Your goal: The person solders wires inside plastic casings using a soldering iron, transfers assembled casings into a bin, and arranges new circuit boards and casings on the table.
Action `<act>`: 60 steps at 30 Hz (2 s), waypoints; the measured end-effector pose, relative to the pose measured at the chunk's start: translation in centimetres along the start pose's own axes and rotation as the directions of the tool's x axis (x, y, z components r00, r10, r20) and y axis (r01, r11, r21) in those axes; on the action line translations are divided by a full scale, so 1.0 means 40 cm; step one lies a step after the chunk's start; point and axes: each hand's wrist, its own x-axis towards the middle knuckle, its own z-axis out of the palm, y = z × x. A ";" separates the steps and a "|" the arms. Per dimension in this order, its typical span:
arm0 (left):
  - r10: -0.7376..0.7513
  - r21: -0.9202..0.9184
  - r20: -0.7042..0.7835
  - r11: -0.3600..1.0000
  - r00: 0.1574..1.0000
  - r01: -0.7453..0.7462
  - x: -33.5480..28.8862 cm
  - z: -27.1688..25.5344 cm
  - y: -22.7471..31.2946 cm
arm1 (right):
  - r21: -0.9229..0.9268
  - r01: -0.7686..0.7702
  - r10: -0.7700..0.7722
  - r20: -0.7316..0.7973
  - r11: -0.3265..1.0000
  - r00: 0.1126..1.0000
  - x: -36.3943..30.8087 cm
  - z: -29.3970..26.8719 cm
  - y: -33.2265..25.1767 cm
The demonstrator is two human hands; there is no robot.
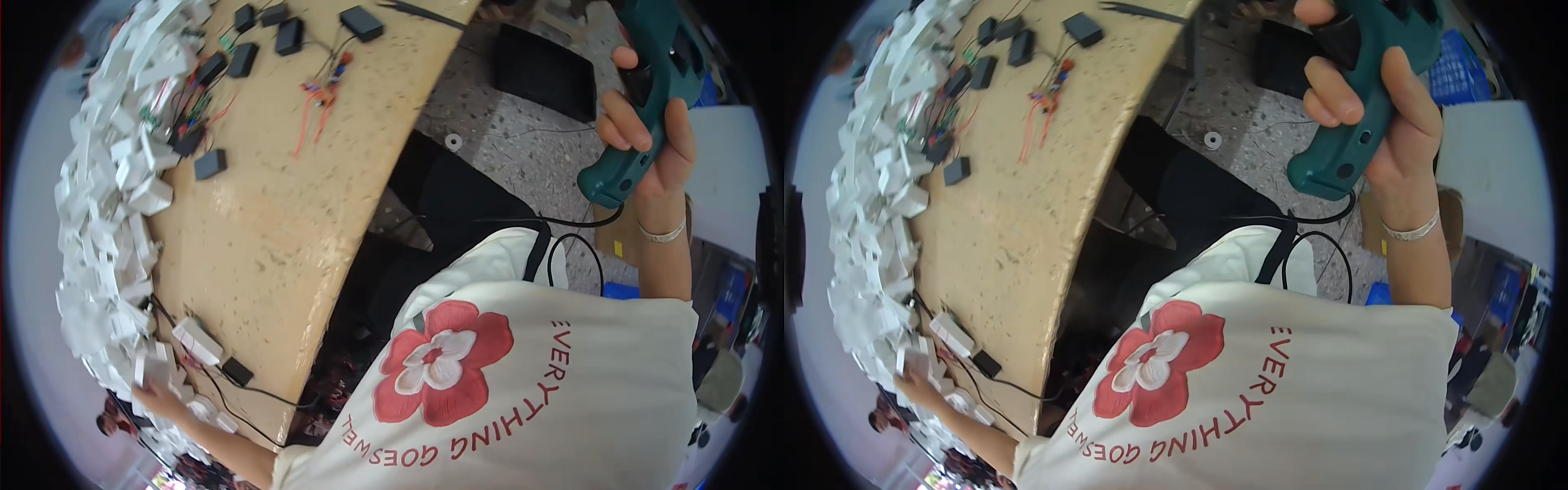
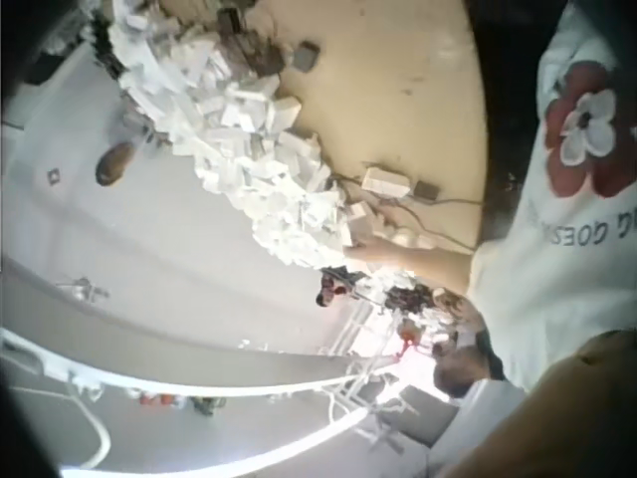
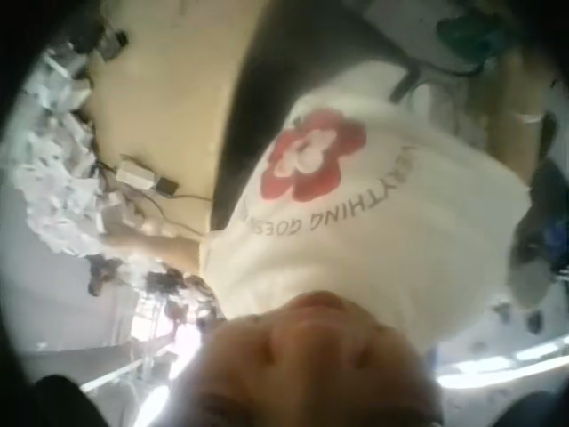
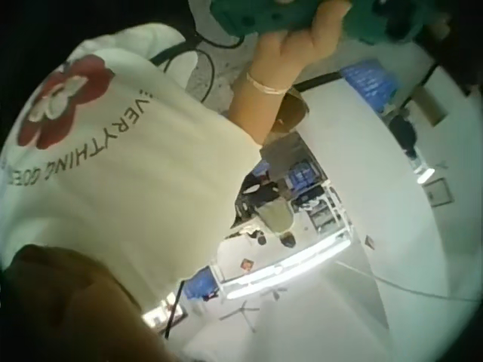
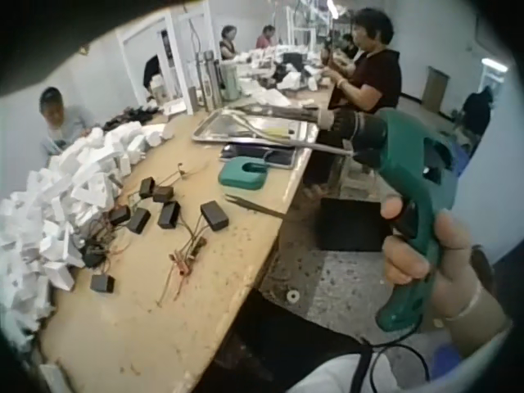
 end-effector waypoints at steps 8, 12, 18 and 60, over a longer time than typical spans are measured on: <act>-0.402 -0.738 0.435 0.352 0.805 0.575 0.018 -0.162 0.398 | 0.007 0.115 -0.111 -0.203 0.993 0.973 -0.133 -0.101 -0.073; -0.105 -0.794 0.586 0.123 0.804 0.595 -0.057 -0.074 0.595 | -0.002 0.134 -0.131 -0.224 0.991 0.966 -0.170 -0.138 -0.065; -0.272 -0.677 0.631 0.265 0.727 0.687 -0.074 -0.054 0.734 | 0.151 0.196 -0.138 -0.327 0.969 0.935 -0.227 -0.203 -0.037; 0.208 -0.964 0.261 0.106 0.943 0.243 0.182 -0.006 0.818 | 0.428 -0.318 0.274 0.163 0.846 0.948 0.034 0.102 0.302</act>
